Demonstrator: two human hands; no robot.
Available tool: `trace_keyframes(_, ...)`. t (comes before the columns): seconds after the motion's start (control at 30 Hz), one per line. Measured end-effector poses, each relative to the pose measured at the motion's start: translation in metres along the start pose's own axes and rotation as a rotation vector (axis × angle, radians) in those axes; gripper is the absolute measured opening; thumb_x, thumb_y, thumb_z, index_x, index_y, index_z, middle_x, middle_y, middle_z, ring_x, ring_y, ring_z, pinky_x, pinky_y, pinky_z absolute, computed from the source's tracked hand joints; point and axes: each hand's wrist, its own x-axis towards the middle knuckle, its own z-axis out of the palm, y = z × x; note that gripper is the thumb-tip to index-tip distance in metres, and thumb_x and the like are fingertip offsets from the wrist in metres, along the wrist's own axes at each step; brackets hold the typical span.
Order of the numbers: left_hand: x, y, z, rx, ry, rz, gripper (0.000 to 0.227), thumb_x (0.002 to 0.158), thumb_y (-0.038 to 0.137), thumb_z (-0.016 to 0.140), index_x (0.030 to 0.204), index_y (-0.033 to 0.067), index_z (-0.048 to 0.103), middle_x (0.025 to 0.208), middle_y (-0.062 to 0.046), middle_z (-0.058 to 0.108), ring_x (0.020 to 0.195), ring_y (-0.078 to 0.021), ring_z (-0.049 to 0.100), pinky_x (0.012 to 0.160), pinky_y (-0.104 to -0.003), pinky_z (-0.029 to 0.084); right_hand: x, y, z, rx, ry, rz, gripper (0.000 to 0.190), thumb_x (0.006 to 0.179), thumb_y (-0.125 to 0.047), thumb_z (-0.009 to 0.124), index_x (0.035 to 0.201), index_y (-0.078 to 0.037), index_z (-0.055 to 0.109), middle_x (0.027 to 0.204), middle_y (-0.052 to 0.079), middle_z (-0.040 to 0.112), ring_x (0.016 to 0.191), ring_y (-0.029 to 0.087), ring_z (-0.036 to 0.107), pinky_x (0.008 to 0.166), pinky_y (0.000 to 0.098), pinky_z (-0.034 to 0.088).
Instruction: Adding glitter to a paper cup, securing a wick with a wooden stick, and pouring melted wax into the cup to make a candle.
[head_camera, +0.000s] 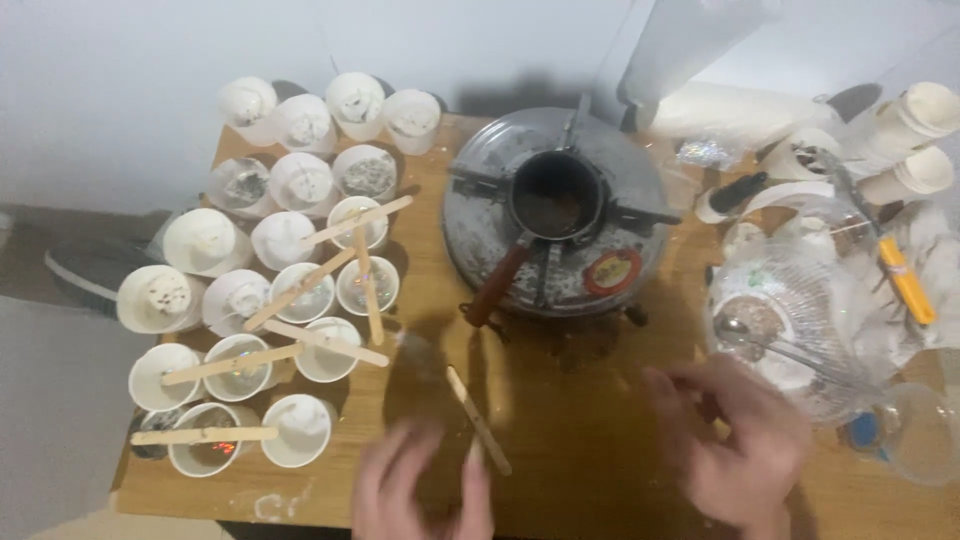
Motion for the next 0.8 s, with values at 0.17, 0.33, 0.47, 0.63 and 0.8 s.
trace_keyframes(0.17, 0.1, 0.052, 0.028, 0.13, -0.264, 0.462, 0.039, 0.094, 0.032, 0.07, 0.119, 0.0023, 0.064, 0.105, -0.013, 0.064, 0.094, -0.034, 0.059, 0.081, -0.045, 0.045, -0.016, 0.015, -0.02, 0.118, 0.042, -0.089, 0.014, 0.087, -0.008, 0.069, 0.075, -0.001, 0.065, 0.055, 0.005, 0.049, 0.046, 0.014, 0.038, 0.046, 0.0266, 0.03)
trace_keyframes(0.33, 0.114, 0.047, 0.061, 0.453, -0.464, 0.475, 0.038, 0.093, 0.045, 0.069, 0.104, 0.0089, 0.07, 0.093, -0.011, 0.07, 0.089, -0.0353, 0.063, 0.081, -0.049, 0.043, -0.021, 0.024, -0.059, 0.049, 0.081, -0.058, 0.015, 0.089, 0.0, 0.064, 0.074, 0.001, 0.064, 0.055, 0.007, 0.048, 0.046, 0.013, 0.033, 0.049, 0.0259, 0.021)
trace_keyframes(0.47, 0.125, 0.045, 0.066, 0.474, -0.603, 0.433, 0.029, 0.094, 0.041, 0.066, 0.093, 0.0124, 0.067, 0.087, -0.011, 0.07, 0.085, -0.0359, 0.063, 0.075, -0.049, 0.046, -0.027, 0.055, -0.086, -0.083, 0.071, 0.086, 0.014, 0.09, 0.0, 0.067, 0.075, -0.003, 0.065, 0.066, 0.008, 0.058, 0.051, 0.015, 0.043, 0.05, 0.0259, 0.031)
trace_keyframes(0.63, 0.14, 0.055, 0.065, 0.332, -0.672, 0.455, 0.023, 0.096, 0.025, 0.065, 0.081, 0.0079, 0.062, 0.074, -0.014, 0.068, 0.068, -0.0365, 0.062, 0.061, -0.052, 0.049, 0.0, 0.063, -0.102, -0.044, 0.083, 0.025, 0.022, 0.09, 0.014, 0.064, 0.07, 0.004, 0.061, 0.064, 0.014, 0.061, 0.05, 0.019, 0.044, 0.051, 0.0288, 0.033)
trace_keyframes(0.8, 0.147, 0.058, 0.06, 0.517, -0.786, 0.415, 0.039, 0.111, 0.045, 0.047, 0.097, 0.01, 0.057, 0.076, -0.015, 0.069, 0.072, -0.0428, 0.067, 0.058, -0.054, 0.054, -0.002, 0.085, -0.11, -0.126, 0.101, 0.006, 0.024, 0.098, 0.002, 0.07, 0.075, 0.005, 0.063, 0.068, 0.014, 0.061, 0.053, 0.02, 0.045, 0.054, 0.0299, 0.036)
